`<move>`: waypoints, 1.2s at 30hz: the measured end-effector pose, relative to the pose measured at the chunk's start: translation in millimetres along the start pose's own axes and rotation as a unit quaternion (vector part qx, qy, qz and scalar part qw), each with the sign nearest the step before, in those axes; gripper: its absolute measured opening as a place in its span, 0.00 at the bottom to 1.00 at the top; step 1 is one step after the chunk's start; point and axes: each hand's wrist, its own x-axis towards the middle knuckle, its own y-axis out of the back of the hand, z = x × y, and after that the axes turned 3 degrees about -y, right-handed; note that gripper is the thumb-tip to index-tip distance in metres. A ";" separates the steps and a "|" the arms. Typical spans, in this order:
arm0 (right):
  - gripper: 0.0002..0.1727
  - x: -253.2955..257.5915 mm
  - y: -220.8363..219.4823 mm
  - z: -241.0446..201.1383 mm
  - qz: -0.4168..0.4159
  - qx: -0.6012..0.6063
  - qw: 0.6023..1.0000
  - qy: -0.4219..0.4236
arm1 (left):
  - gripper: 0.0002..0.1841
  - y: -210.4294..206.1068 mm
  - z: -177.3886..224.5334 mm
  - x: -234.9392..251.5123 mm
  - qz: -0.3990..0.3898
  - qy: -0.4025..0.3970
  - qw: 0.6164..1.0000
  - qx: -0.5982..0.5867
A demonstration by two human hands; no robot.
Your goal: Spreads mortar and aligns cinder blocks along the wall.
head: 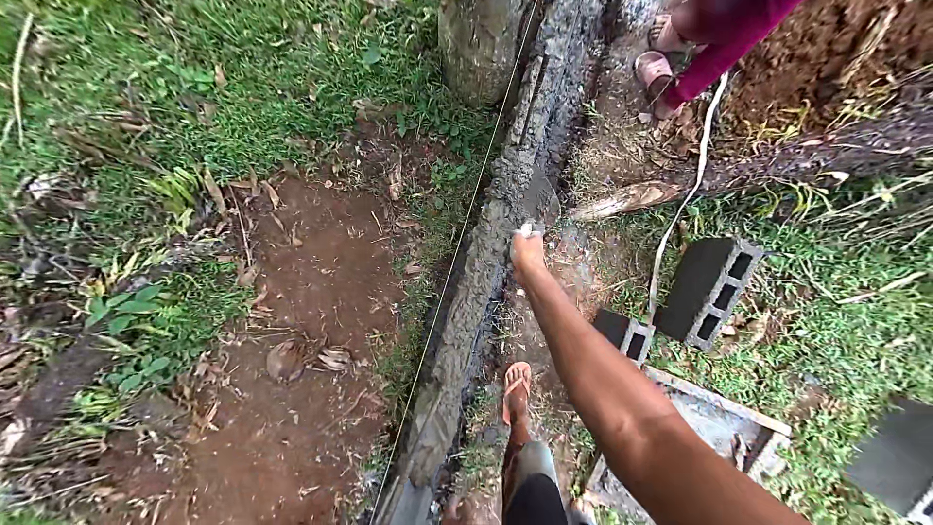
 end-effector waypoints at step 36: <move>0.39 -22.9 15.4 83.0 0.021 -0.172 0.983 0.053 | 0.20 1.4 53.6 21.1 -0.018 0.030 0.987 -0.156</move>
